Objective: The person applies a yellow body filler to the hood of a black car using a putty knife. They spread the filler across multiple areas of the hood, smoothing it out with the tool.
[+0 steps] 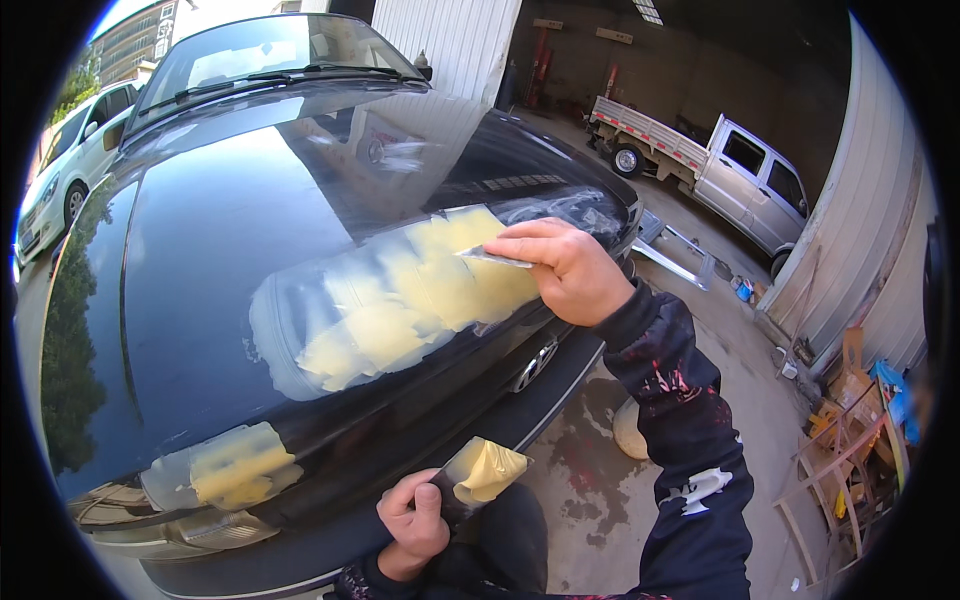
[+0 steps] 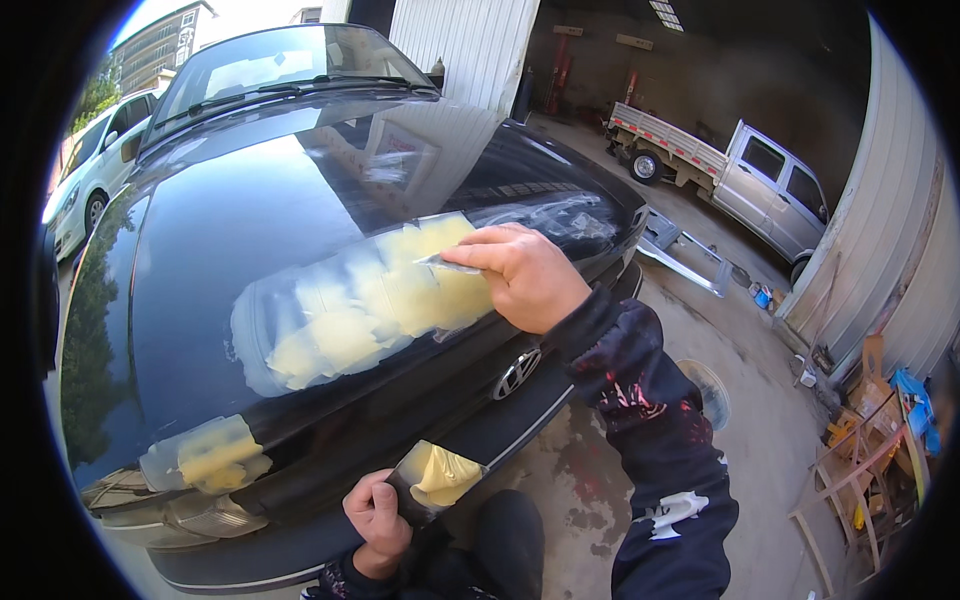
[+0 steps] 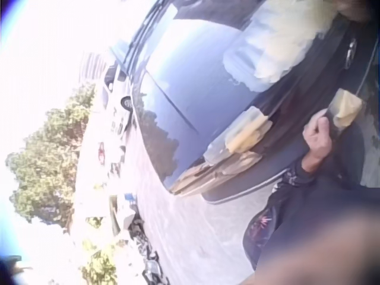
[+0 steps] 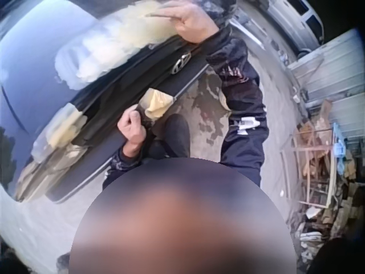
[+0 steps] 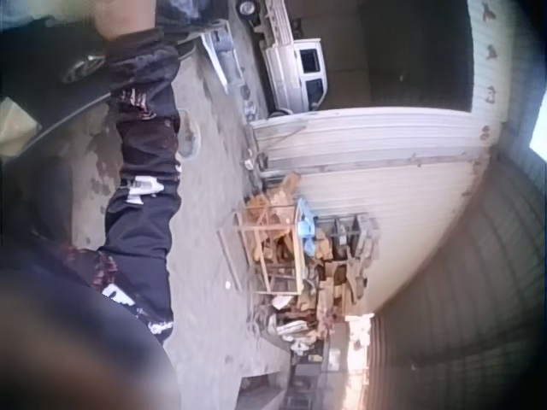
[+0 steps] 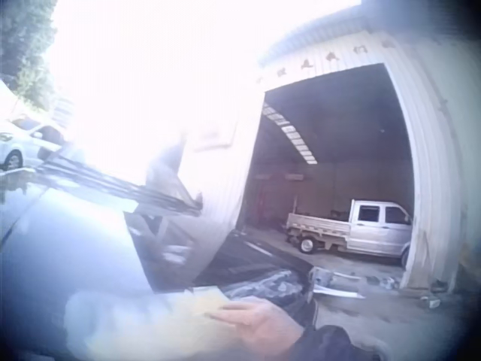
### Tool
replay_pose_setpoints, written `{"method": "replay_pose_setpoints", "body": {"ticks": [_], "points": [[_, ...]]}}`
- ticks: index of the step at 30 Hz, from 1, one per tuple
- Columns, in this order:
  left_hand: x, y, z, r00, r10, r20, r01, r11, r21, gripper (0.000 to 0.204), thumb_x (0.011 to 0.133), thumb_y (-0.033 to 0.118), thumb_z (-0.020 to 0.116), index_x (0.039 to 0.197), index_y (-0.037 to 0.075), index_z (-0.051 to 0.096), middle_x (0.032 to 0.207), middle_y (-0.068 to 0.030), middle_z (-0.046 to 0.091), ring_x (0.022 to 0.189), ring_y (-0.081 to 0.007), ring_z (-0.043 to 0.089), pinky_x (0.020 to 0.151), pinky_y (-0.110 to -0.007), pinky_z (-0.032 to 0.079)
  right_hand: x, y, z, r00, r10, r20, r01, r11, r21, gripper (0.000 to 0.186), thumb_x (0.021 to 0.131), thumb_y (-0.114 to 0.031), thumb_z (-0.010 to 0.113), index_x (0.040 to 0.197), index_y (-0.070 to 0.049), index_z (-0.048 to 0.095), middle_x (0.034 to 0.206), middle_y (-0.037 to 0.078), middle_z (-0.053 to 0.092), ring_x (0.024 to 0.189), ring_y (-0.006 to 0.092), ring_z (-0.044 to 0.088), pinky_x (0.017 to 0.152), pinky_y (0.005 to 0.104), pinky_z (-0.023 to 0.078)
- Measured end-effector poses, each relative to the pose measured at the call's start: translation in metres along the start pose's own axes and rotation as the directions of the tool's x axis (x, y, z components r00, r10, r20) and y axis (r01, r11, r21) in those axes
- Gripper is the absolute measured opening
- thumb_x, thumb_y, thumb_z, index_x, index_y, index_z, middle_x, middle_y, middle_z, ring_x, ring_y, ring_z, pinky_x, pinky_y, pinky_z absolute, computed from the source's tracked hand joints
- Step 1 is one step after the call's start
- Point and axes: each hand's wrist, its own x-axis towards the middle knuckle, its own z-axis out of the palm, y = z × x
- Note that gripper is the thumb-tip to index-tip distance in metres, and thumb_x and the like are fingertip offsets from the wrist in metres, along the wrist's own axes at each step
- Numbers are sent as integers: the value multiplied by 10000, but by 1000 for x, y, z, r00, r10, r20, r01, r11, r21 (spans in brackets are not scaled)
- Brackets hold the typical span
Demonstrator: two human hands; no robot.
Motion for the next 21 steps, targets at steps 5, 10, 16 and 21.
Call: {"method": "replay_pose_setpoints", "body": {"ticks": [5,10,16,21], "points": [[4,-3,1,995,72,-65,-71,997,19,354,981,273,620,945,-71,696,745,-72,693,679,-95,602,636,-238,473,81,13,37,966,160,205,-183,979,95,368,845,88,522,1146,-28,700,1095,155,689,1029,317,651,933,326,501],[4,-3,1,996,45,-82,-46,999,-6,356,981,269,617,937,-76,694,748,-77,694,677,-104,602,645,-243,478,54,7,39,988,18,151,-37,992,124,410,806,103,536,1151,-41,706,1126,162,685,1047,330,641,924,341,506],[3,-4,3,996,-22,-82,15,996,-87,355,1001,267,597,1013,-79,674,858,-82,706,769,-109,615,717,-243,482,-44,-27,33,999,-12,-40,10,999,-48,542,709,163,496,1141,-70,726,1157,152,665,1117,340,614,1001,415,473],[5,-11,12,981,-193,10,184,917,-354,331,1018,209,580,1181,-77,613,1035,-96,702,906,-137,642,844,-280,504,-82,-42,27,997,-9,-76,-1,992,-127,529,733,127,555,1191,-93,701,1157,138,659,1101,335,608,997,422,462]]}}
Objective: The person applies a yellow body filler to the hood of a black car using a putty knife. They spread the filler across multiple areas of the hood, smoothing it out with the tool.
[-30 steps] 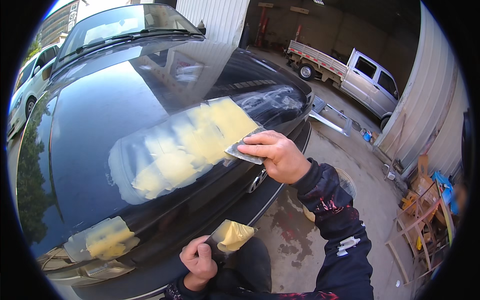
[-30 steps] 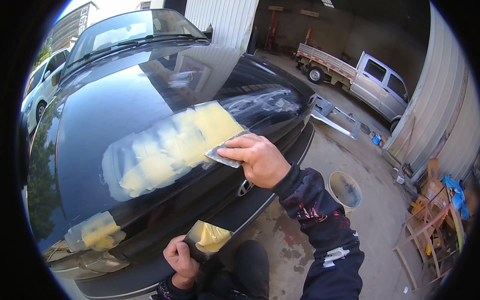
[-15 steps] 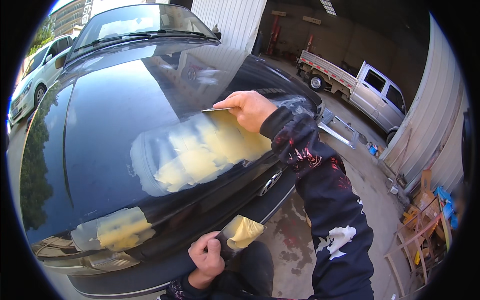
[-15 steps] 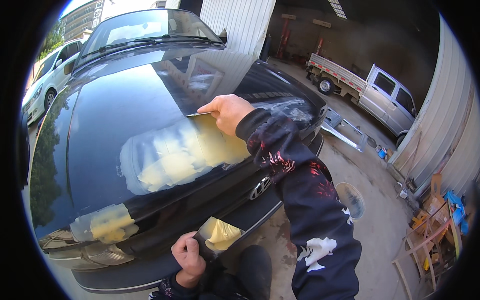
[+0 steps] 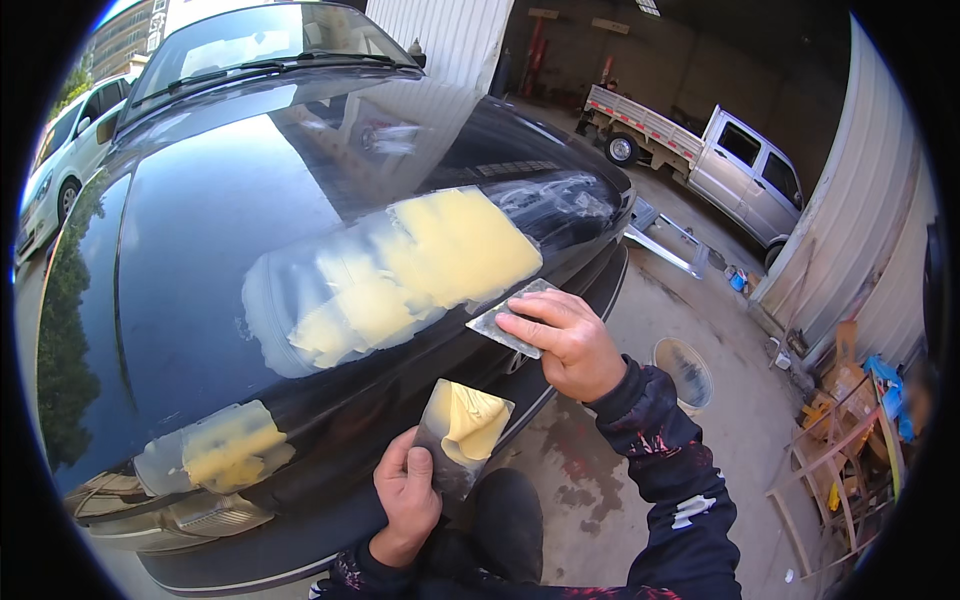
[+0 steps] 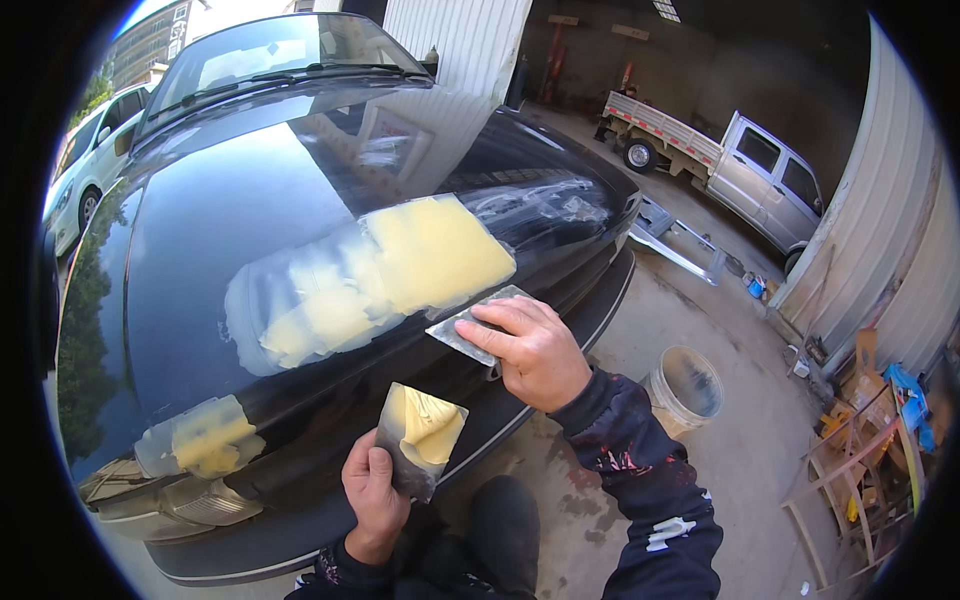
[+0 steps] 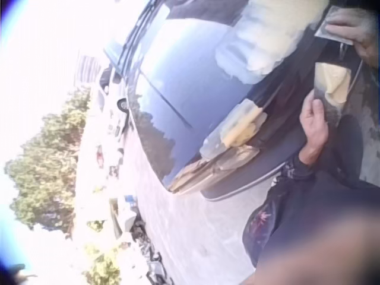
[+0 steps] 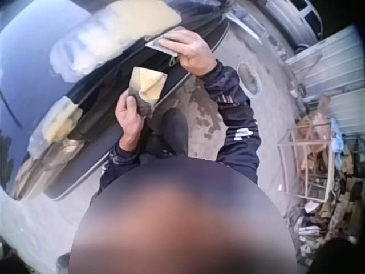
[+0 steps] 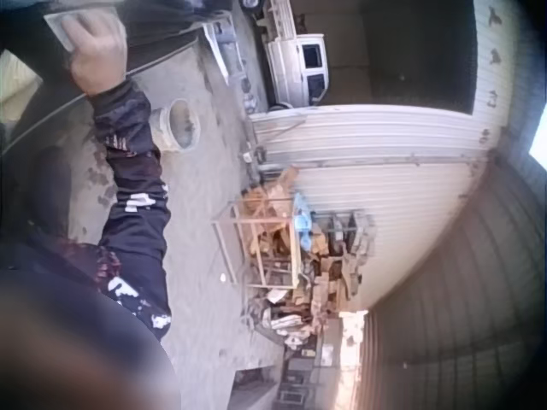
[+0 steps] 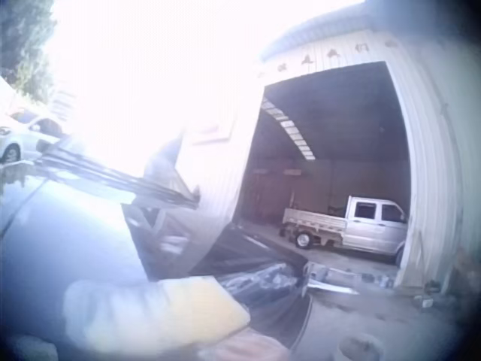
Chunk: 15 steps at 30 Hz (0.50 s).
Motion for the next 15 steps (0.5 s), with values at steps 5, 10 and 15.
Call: {"method": "replay_pose_setpoints", "body": {"ticks": [5,10,15], "points": [[1,-8,3,993,-47,111,44,999,30,331,984,170,643,1206,-73,604,1053,-81,702,942,-125,640,869,-267,503,-32,-41,-25,941,335,45,-290,730,619,400,878,121,541,1228,-25,668,1207,128,658,1131,252,615,1012,339,464],[-1,-11,9,997,27,76,-20,995,-97,339,984,198,644,1181,-76,609,1032,-90,701,921,-132,640,857,-273,504,-46,-71,-38,879,341,334,-466,464,753,290,977,7,563,1257,6,642,1213,129,660,1134,198,610,993,291,472],[-1,3,0,991,135,21,-130,981,-146,354,978,217,651,1168,-80,610,1044,-115,697,927,-161,646,872,-298,508,8,-27,-40,964,188,189,-231,943,240,396,839,122,531,1157,-41,702,1142,163,684,1063,321,645,953,349,495]]}}
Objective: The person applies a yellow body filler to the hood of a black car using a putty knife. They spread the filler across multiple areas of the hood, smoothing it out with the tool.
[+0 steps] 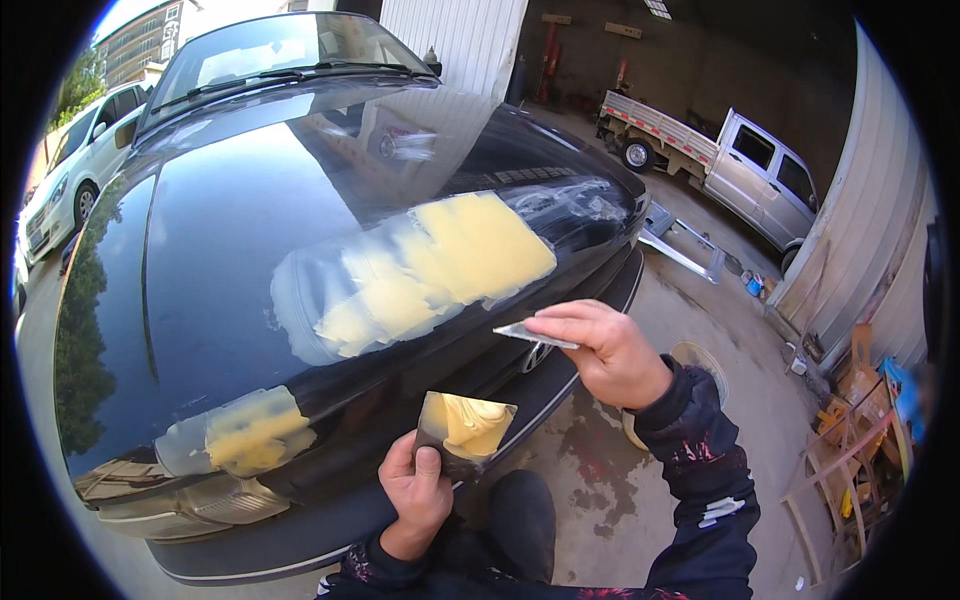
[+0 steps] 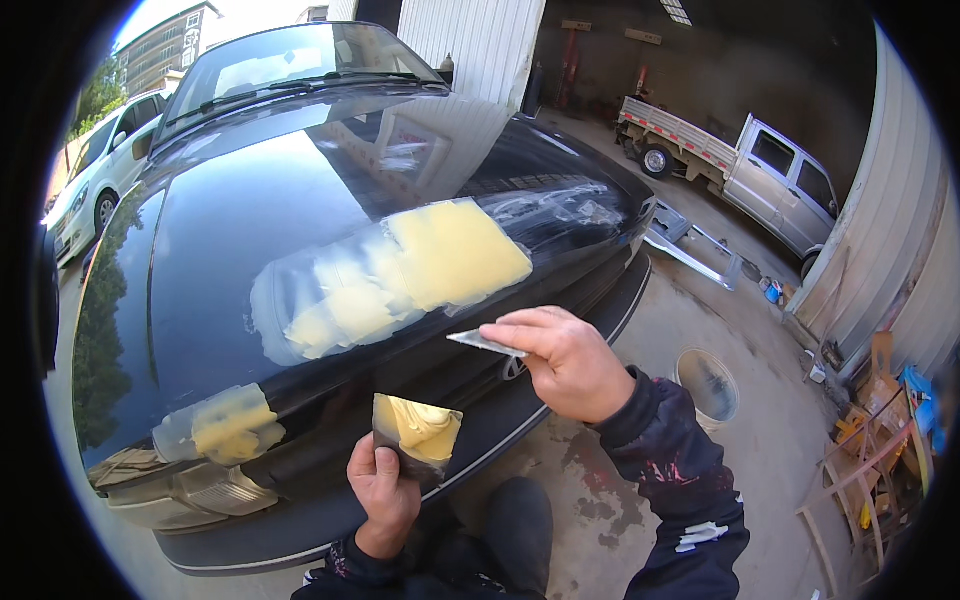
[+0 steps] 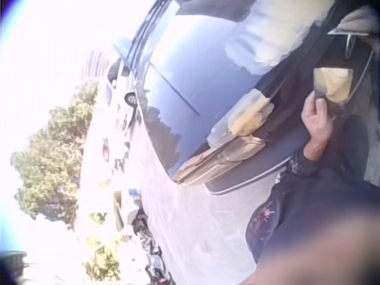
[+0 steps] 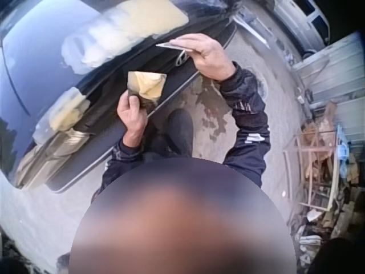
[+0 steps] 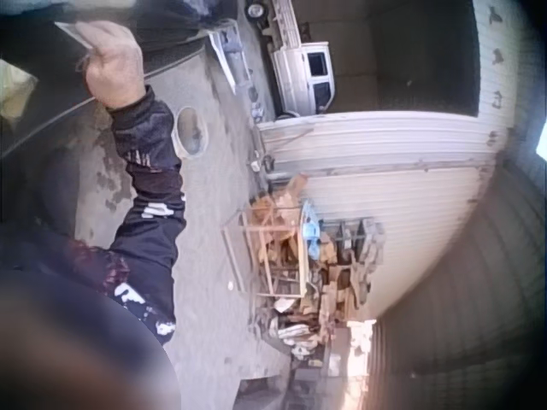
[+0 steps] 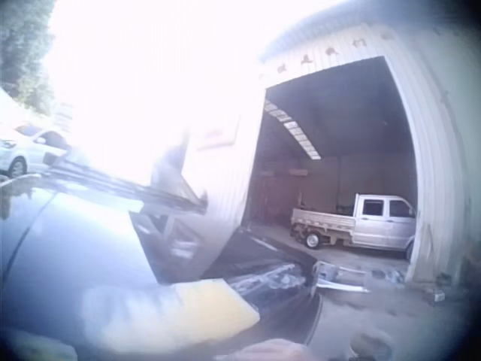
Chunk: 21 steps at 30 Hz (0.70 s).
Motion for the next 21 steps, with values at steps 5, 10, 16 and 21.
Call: {"method": "replay_pose_setpoints", "body": {"ticks": [5,10,16,21], "points": [[-1,2,-9,1000,-11,29,6,990,144,323,981,194,642,1139,-88,625,1003,-102,704,891,-127,632,840,-271,499,126,38,15,971,-227,-72,213,965,-155,383,826,82,527,1151,-30,698,1117,177,685,1052,342,635,949,362,495],[-1,3,-14,999,-50,19,46,984,171,317,970,196,659,1117,-85,641,990,-89,705,871,-117,626,810,-264,502,188,46,37,986,-89,139,109,983,-149,369,853,78,527,1160,-36,696,1085,164,682,1029,328,641,925,342,501],[-4,5,-13,998,-68,18,63,978,199,315,973,206,655,1098,-83,648,967,-86,709,859,-119,629,801,-267,505,113,34,32,963,-259,77,264,962,-74,515,719,146,514,1155,-50,707,1107,162,671,1057,350,619,957,373,483],[-6,6,-12,995,-90,51,78,974,212,313,970,206,657,1091,-82,651,956,-87,709,852,-117,628,790,-262,503,31,15,47,955,-278,-99,235,919,-318,418,786,53,613,1161,-101,711,1143,126,649,1095,318,606,977,437,464]]}}
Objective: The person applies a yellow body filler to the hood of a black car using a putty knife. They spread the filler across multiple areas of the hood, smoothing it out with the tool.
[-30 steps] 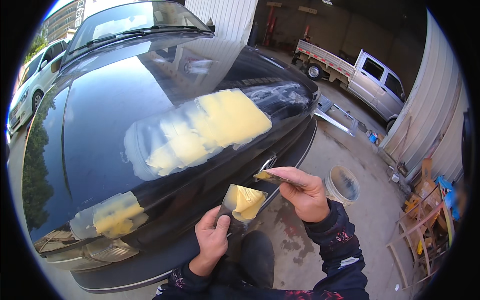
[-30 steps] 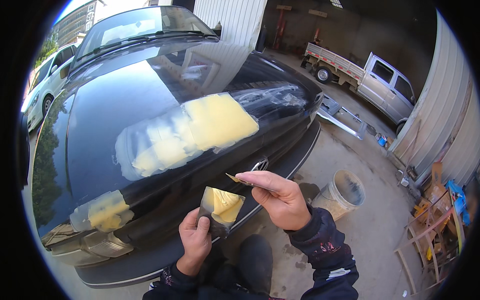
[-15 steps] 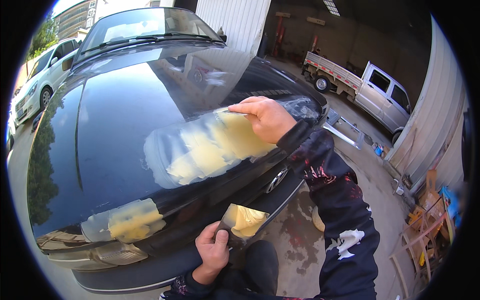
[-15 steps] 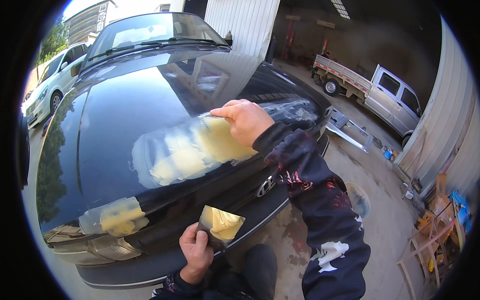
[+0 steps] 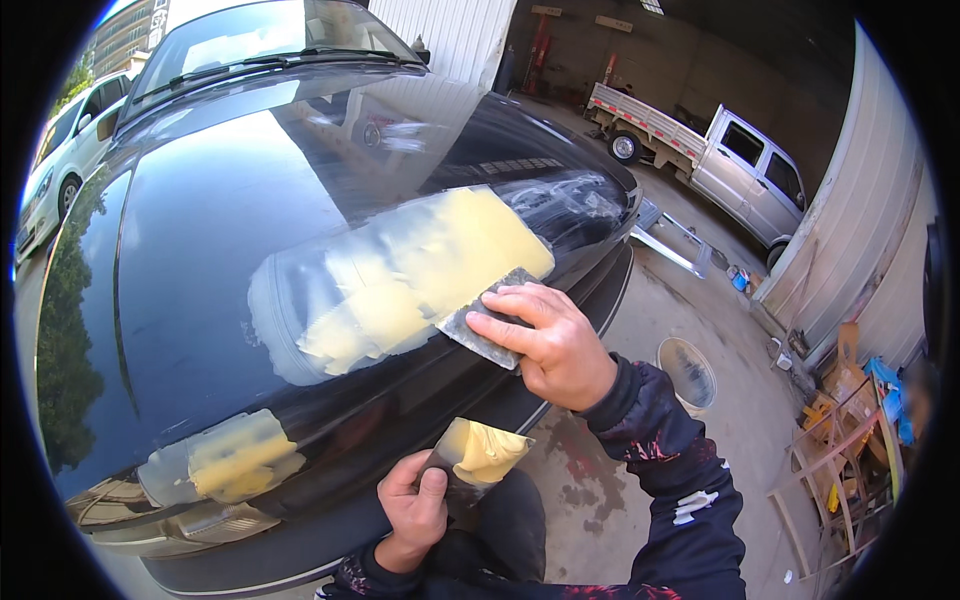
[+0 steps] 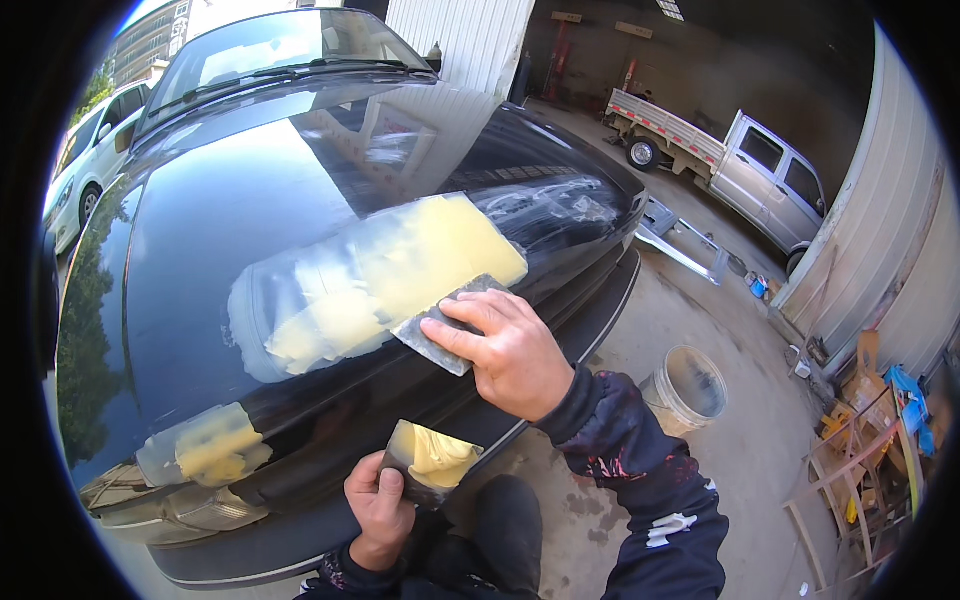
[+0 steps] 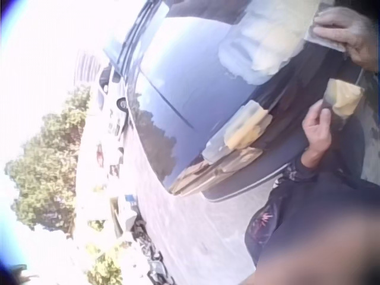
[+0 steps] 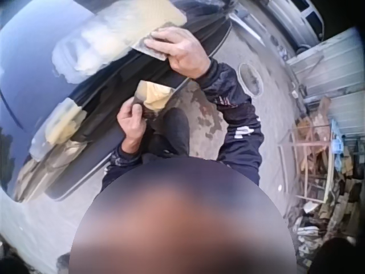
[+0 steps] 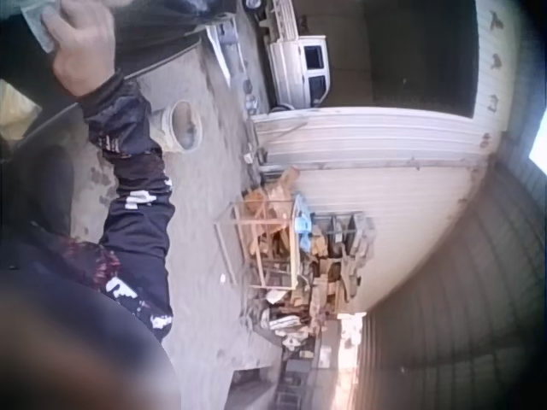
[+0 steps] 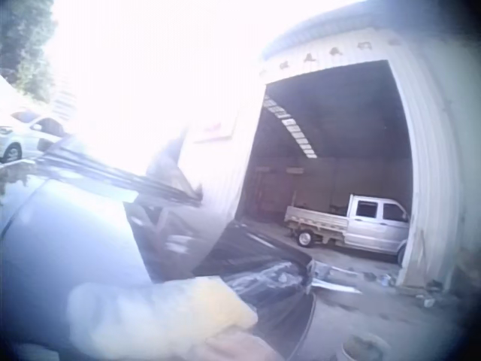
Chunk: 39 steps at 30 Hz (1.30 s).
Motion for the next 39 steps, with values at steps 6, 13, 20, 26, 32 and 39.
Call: {"method": "replay_pose_setpoints", "body": {"ticks": [6,13,20,26,32,39], "points": [[1,-1,-1,1000,1,-16,-1,1000,-13,306,966,196,657,1085,-86,650,950,-95,708,856,-124,629,803,-269,503,-17,7,-23,998,48,-47,-49,999,-15,532,718,139,551,1173,-88,708,1169,128,654,1124,329,605,1013,444,449],[3,-2,-2,1000,-7,-30,7,1000,-6,307,960,194,665,1081,-88,649,960,-96,705,848,-120,625,795,-261,496,102,100,5,989,120,89,-127,988,90,363,821,-3,553,1136,-71,720,1112,164,694,1021,330,651,919,378,514],[1,-3,-3,998,-31,-57,31,999,-8,319,962,210,664,1075,-88,651,941,-89,705,837,-116,622,784,-261,494,104,112,10,912,236,335,-317,925,212,408,830,107,549,1175,-52,699,1140,159,678,1037,316,645,921,334,503],[1,-2,-2,1000,-5,-17,6,999,46,327,961,216,663,1077,-90,649,934,-90,706,833,-113,620,785,-258,490,2,69,-9,994,90,54,-96,989,116,480,757,135,537,1140,-79,731,1123,146,689,1079,339,627,982,410,484],[0,-3,-1,997,-76,3,76,997,-19,297,962,189,658,1074,-86,655,938,-85,707,836,-113,622,792,-256,491,-36,46,-18,996,92,-22,-91,996,18,493,750,131,538,1152,-89,718,1124,118,681,1100,319,619,988,416,464],[2,-3,0,999,-33,-8,33,999,-14,272,964,164,650,1084,-80,656,960,-88,707,851,-118,626,802,-267,501,80,73,-7,996,55,70,-66,985,161,367,829,39,518,1121,-50,721,1100,167,691,1036,346,636,935,383,501]]}}
